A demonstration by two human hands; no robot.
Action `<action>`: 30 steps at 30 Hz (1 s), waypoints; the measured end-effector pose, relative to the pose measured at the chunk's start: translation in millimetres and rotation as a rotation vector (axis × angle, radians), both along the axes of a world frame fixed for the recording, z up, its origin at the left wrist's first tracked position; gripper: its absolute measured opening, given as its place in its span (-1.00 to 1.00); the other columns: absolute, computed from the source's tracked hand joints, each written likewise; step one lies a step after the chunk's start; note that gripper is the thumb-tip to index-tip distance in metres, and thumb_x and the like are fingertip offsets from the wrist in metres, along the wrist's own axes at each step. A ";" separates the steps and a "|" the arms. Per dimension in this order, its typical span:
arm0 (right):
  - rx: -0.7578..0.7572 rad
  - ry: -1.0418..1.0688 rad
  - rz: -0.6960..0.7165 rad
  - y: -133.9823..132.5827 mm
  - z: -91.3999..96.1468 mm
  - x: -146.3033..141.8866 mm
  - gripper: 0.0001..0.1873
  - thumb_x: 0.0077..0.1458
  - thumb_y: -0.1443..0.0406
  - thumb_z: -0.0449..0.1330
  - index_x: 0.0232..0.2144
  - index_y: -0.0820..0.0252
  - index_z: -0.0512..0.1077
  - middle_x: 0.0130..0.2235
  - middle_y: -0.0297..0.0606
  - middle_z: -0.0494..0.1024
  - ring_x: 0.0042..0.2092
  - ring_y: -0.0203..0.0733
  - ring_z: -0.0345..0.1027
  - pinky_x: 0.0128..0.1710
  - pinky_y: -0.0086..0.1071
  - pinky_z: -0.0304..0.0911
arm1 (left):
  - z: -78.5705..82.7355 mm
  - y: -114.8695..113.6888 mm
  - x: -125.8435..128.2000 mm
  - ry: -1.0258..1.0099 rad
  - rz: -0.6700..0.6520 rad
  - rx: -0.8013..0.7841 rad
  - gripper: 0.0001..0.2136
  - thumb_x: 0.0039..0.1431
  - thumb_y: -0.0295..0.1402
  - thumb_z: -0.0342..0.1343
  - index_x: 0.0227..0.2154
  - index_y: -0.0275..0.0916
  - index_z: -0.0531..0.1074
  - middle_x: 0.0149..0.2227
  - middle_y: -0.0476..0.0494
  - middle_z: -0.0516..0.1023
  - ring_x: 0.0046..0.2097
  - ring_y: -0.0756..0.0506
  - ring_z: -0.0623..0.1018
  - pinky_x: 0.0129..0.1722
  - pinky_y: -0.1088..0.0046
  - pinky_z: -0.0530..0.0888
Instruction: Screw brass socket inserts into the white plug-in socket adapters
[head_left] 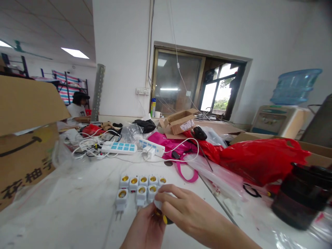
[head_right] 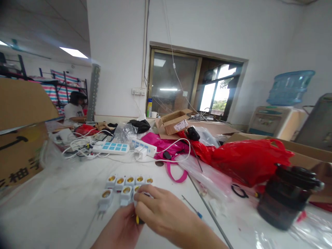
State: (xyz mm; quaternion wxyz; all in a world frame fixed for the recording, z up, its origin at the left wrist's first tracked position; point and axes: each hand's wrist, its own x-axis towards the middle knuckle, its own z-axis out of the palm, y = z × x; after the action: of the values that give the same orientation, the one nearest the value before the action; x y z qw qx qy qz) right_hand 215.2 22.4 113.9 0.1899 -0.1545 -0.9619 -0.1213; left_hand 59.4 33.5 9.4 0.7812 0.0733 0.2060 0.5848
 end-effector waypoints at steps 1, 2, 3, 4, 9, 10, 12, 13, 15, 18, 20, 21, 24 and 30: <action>-0.007 -0.025 -0.007 0.1 -1.3 -1.6 -0.70 0.60 0.35 -0.04 -0.09 0.32 0.47 0.10 0.00 0.66 0.20 0.07 0.44 0.25 -0.16 0.50 | -1.1 -0.9 0.2 -0.004 0.005 -0.005 -0.61 0.46 -0.17 0.27 0.23 -0.19 0.50 0.23 -0.27 0.57 0.12 -0.26 0.64 0.09 0.01 0.66; -0.016 -0.048 -0.015 0.2 -3.2 -2.9 -0.72 0.60 0.34 -0.02 -0.08 0.32 0.47 0.10 0.00 0.65 0.20 0.07 0.44 0.23 -0.16 0.51 | -2.3 -2.6 -0.3 -0.009 0.011 -0.015 -0.62 0.46 -0.17 0.28 0.22 -0.20 0.50 0.21 -0.27 0.58 0.09 -0.25 0.65 0.06 0.03 0.67; -0.031 -0.068 -0.023 0.2 -5.2 -3.9 -0.74 0.60 0.35 -0.01 -0.05 0.33 0.47 0.12 0.00 0.65 0.21 0.08 0.44 0.22 -0.15 0.52 | -3.5 -4.9 -1.4 -0.015 0.018 -0.026 -0.64 0.46 -0.20 0.28 0.20 -0.21 0.51 0.17 -0.25 0.60 0.04 -0.22 0.67 0.01 0.10 0.69; -0.051 -0.083 -0.029 0.1 -7.3 -4.5 -0.75 0.59 0.36 0.00 -0.01 0.33 0.47 0.13 -0.01 0.65 0.22 0.09 0.43 0.22 -0.14 0.53 | -4.4 -7.7 -2.8 -0.021 0.027 -0.035 -0.70 0.46 -0.26 0.29 0.16 -0.22 0.54 0.12 -0.24 0.63 -0.02 -0.17 0.68 -0.05 0.20 0.70; -0.218 -0.050 -0.066 -0.8 -12.8 -3.6 -0.69 0.48 0.53 0.05 0.15 0.26 0.41 0.11 -0.02 0.64 0.24 0.08 0.44 0.20 -0.10 0.57 | 2.1 -23.5 -8.0 -0.039 0.080 -0.107 -0.83 0.41 -0.67 0.18 -0.10 -0.33 0.60 -0.13 -0.22 0.72 -0.21 -0.05 0.72 -0.22 0.50 0.67; -0.254 -0.020 -0.089 -0.7 -12.9 -2.6 -0.65 0.45 0.55 0.06 0.16 0.23 0.40 0.09 -0.02 0.64 0.20 0.08 0.48 0.16 -0.09 0.60 | 5.4 -25.5 -8.3 -0.039 0.088 -0.122 -0.84 0.42 -0.67 0.18 -0.13 -0.34 0.59 -0.14 -0.24 0.72 -0.20 -0.07 0.73 -0.20 0.49 0.68; -0.311 0.031 -0.136 -0.3 -12.7 -0.1 -0.61 0.40 0.56 0.09 0.16 0.17 0.38 0.08 -0.01 0.62 0.13 0.08 0.55 0.07 -0.07 0.64 | 12.2 -27.5 -9.0 -0.043 0.093 -0.144 -0.88 0.46 -0.61 0.16 -0.15 -0.36 0.58 -0.15 -0.28 0.73 -0.20 -0.08 0.74 -0.19 0.46 0.70; -0.326 0.050 -0.149 0.1 -12.6 1.4 -0.60 0.38 0.56 0.10 0.16 0.15 0.38 0.10 0.00 0.61 0.11 0.09 0.58 0.05 -0.06 0.65 | 15.2 -27.7 -9.5 -0.047 0.089 -0.153 -0.89 0.49 -0.58 0.15 -0.15 -0.38 0.58 -0.16 -0.30 0.73 -0.22 -0.08 0.74 -0.20 0.45 0.71; -0.334 0.071 -0.155 1.5 -12.7 4.6 -0.54 0.35 0.57 0.11 0.20 0.12 0.35 0.14 0.01 0.59 0.12 0.07 0.59 0.07 -0.07 0.65 | 19.6 -27.1 -10.9 -0.059 0.071 -0.161 -0.86 0.52 -0.53 0.10 -0.14 -0.41 0.57 -0.20 -0.32 0.73 -0.27 -0.10 0.74 -0.24 0.40 0.73; -0.325 0.081 -0.157 4.8 -13.0 8.8 -0.46 0.33 0.58 0.12 0.25 0.09 0.33 0.18 -0.01 0.56 0.19 0.03 0.59 0.16 -0.09 0.62 | 22.3 -26.0 -12.8 -0.080 0.051 -0.162 -0.80 0.52 -0.57 0.04 -0.21 -0.43 0.56 -0.31 -0.28 0.69 -0.32 -0.11 0.72 -0.25 0.37 0.74; -0.321 0.076 -0.178 7.1 -13.0 10.6 -0.46 0.33 0.57 0.12 0.25 0.07 0.32 0.20 -0.03 0.55 0.22 0.02 0.57 0.21 -0.07 0.59 | 22.8 -26.3 -13.1 -0.095 0.055 -0.152 -0.81 0.46 -0.65 0.05 -0.24 -0.42 0.55 -0.31 -0.28 0.69 -0.30 -0.10 0.73 -0.20 0.40 0.73; -0.321 0.075 -0.188 8.1 -12.9 11.1 -0.47 0.34 0.56 0.13 0.26 0.07 0.32 0.20 -0.03 0.55 0.24 0.03 0.56 0.23 -0.06 0.58 | 22.9 -26.7 -13.1 -0.101 0.063 -0.148 -0.81 0.44 -0.68 0.06 -0.24 -0.42 0.55 -0.28 -0.29 0.70 -0.27 -0.09 0.73 -0.18 0.42 0.73; -0.337 0.101 -0.210 9.8 -13.1 11.2 -0.47 0.35 0.53 0.15 0.27 0.04 0.30 0.20 -0.06 0.55 0.26 0.03 0.54 0.25 -0.03 0.57 | 23.8 -28.7 -12.4 -0.106 0.094 -0.141 -0.83 0.44 -0.69 0.09 -0.23 -0.45 0.56 -0.19 -0.35 0.72 -0.22 -0.08 0.74 -0.17 0.48 0.72; -0.223 0.081 -0.109 8.7 -11.4 8.8 -0.55 0.41 0.54 0.09 0.23 0.11 0.36 0.17 0.00 0.62 0.27 0.07 0.54 0.19 -0.06 0.62 | 26.1 -31.7 -10.4 -0.112 0.098 -0.067 -0.85 0.44 -0.66 0.16 -0.24 -0.48 0.62 -0.11 -0.40 0.74 -0.15 -0.11 0.75 -0.14 0.47 0.73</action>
State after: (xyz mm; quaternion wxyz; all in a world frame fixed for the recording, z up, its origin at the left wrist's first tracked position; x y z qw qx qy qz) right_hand 224.0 31.1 102.5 0.2033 -0.2314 -0.9512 -0.0173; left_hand 49.0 1.8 35.5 0.7637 0.0040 0.1851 0.6184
